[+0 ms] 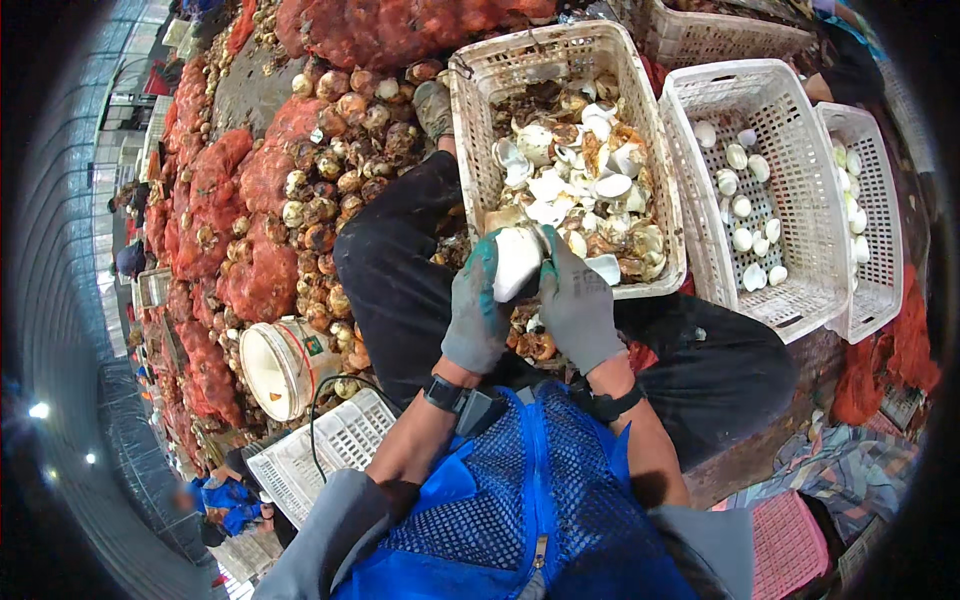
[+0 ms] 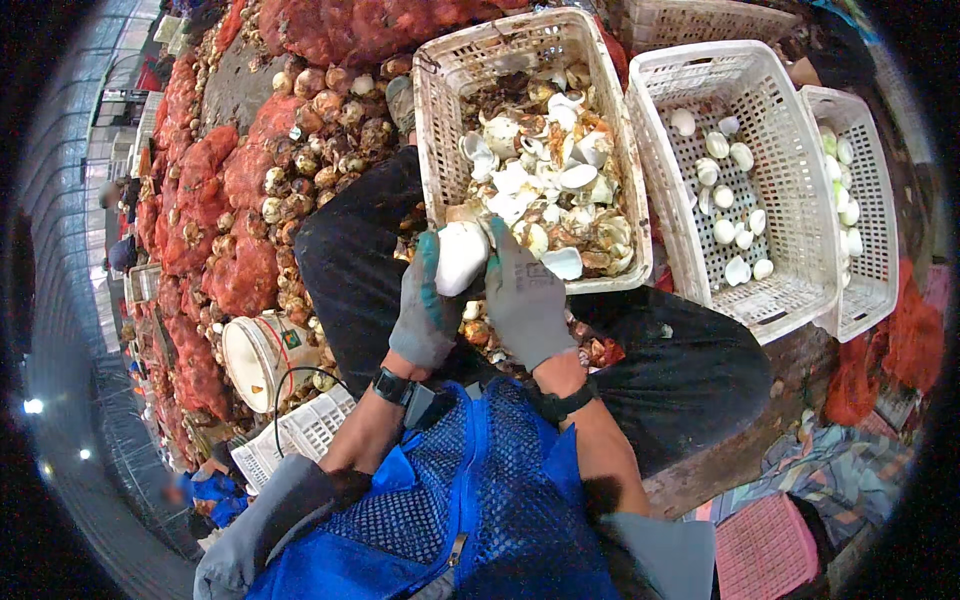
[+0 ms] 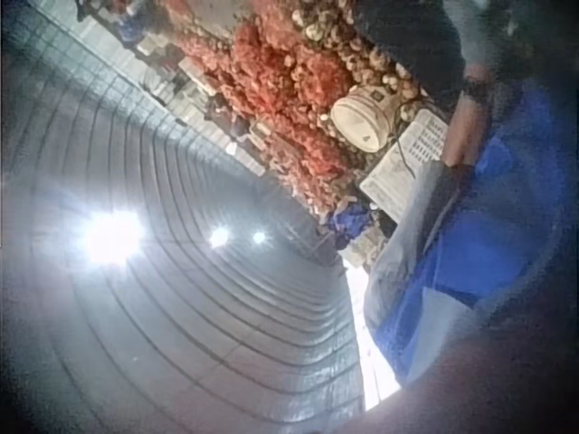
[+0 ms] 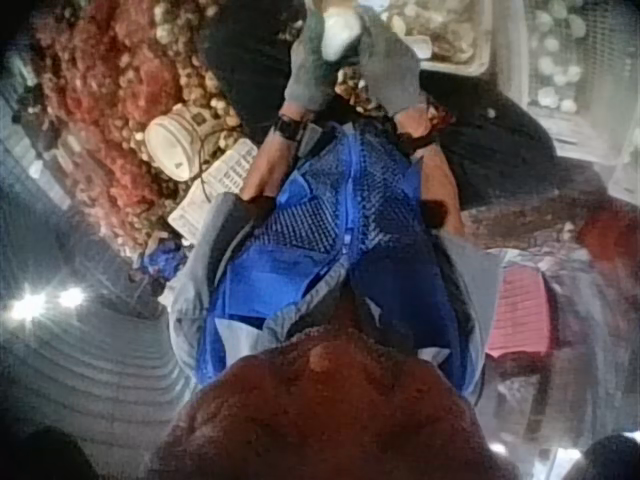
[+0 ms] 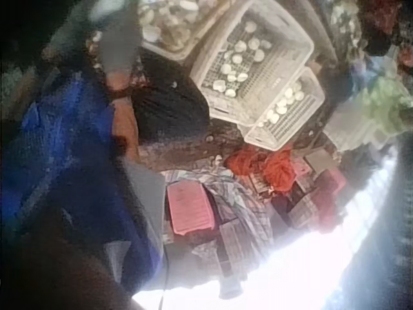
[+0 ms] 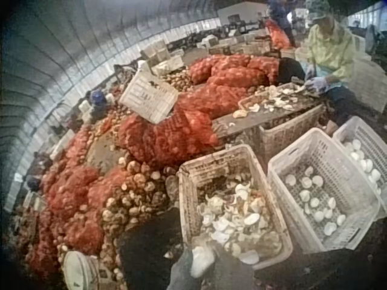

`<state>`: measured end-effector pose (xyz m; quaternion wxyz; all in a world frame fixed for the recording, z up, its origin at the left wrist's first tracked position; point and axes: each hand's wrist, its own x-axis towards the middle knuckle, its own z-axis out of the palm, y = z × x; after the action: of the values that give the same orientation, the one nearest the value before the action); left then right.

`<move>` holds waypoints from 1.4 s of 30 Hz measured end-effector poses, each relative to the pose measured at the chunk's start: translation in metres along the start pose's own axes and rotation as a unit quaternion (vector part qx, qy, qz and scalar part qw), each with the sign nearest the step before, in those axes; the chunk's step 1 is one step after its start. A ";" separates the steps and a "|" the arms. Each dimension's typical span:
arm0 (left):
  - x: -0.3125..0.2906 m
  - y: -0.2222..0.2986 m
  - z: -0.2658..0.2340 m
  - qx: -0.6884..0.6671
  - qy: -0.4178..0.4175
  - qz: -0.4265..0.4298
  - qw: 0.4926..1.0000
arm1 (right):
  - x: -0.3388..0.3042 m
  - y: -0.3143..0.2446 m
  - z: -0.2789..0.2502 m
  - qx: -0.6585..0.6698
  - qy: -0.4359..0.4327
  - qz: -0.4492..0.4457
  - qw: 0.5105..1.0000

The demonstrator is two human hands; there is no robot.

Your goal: Peeling onions using a knife while seated on the ground in a large sorting facility.

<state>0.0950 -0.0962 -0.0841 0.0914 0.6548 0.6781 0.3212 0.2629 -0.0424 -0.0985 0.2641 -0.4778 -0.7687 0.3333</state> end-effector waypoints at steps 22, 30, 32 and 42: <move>0.021 0.024 -0.028 -0.487 -0.120 -0.355 0.789 | 0.001 0.034 -0.029 -0.170 -0.043 -0.224 0.959; 0.021 0.030 -0.019 -0.471 -0.119 -0.326 0.811 | -0.006 0.052 0.006 -0.107 -0.115 -0.017 0.987; 0.019 0.018 -0.014 -0.422 -0.124 -0.273 0.856 | 0.001 0.056 -0.003 -0.120 0.006 -0.123 0.985; 0.030 0.027 -0.037 -0.399 -0.175 -0.335 0.835 | 0.009 0.024 -0.036 0.001 -0.071 -0.174 0.982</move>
<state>0.0931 -0.0808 -0.0317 0.5644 0.3394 0.6415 0.3935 0.2989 -0.0172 -0.0928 0.2634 -0.3119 -0.8566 0.3156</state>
